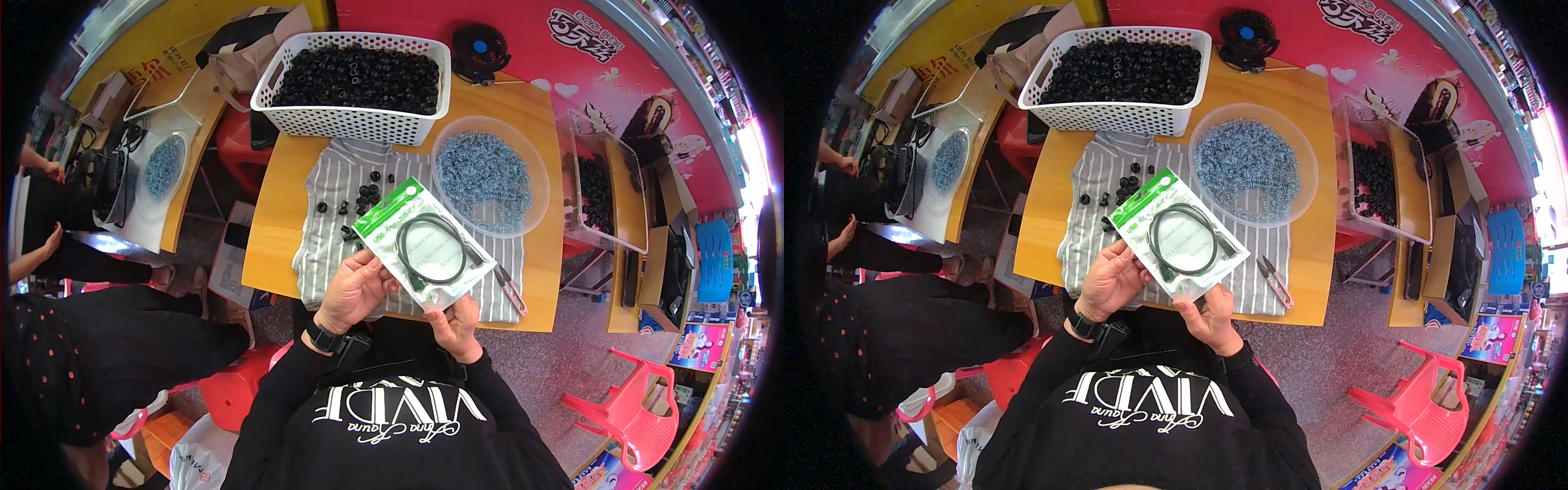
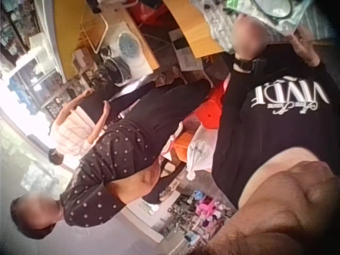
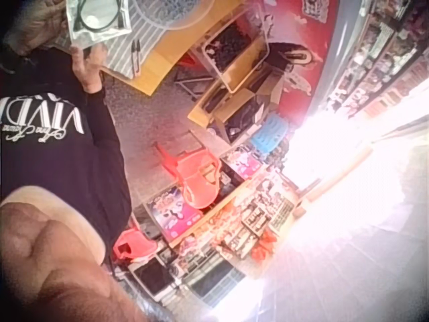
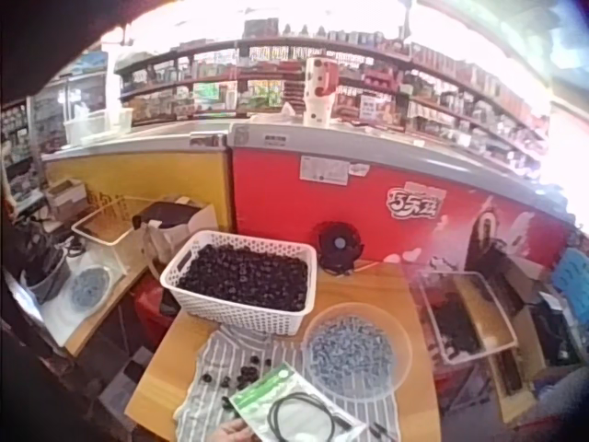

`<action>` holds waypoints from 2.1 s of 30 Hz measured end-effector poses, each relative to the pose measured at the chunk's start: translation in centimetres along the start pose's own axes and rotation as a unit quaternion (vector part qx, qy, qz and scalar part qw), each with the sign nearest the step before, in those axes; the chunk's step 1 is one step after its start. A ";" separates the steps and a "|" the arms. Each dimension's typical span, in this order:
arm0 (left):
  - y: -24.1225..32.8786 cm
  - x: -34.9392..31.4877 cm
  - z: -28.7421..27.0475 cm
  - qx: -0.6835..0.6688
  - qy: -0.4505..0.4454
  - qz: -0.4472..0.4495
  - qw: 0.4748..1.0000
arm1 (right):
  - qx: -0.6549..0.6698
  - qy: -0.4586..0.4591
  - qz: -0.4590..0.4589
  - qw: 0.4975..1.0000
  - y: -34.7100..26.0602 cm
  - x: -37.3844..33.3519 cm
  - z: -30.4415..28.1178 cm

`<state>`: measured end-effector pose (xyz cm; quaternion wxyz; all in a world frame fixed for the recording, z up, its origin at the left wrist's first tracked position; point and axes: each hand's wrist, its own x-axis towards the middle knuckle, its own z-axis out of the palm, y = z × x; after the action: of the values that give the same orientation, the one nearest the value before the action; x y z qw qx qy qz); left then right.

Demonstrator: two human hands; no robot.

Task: The person assembles small black plastic cable connectors by hand, inserting components into the housings. They briefly inspect a packaged cable accessory before resuming assembly. The workspace includes baskets of parts and a striped cloth on the table.

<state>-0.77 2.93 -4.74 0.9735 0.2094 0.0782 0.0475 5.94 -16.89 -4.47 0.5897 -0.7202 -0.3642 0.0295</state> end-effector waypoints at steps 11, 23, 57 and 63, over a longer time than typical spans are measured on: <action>0.0 0.0 0.2 0.098 -0.028 -0.027 0.994 | -0.032 -0.047 -0.079 0.995 -0.1 1.1 0.5; 0.2 -0.1 -0.2 0.053 -0.040 -0.040 0.997 | -0.112 -0.073 -0.170 0.976 -0.9 1.5 1.4; -0.7 -0.9 -1.8 0.099 -0.029 -0.013 0.995 | -0.044 -0.041 -0.095 0.994 -0.5 0.3 0.9; -0.6 -0.9 -2.1 0.096 -0.035 -0.009 0.995 | -0.085 -0.040 -0.147 0.985 -1.1 1.1 0.7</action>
<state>-1.95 3.08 -6.78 0.9513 0.3032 0.0501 0.0240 5.94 -15.67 -3.31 0.5090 -0.7047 -0.4907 -0.0601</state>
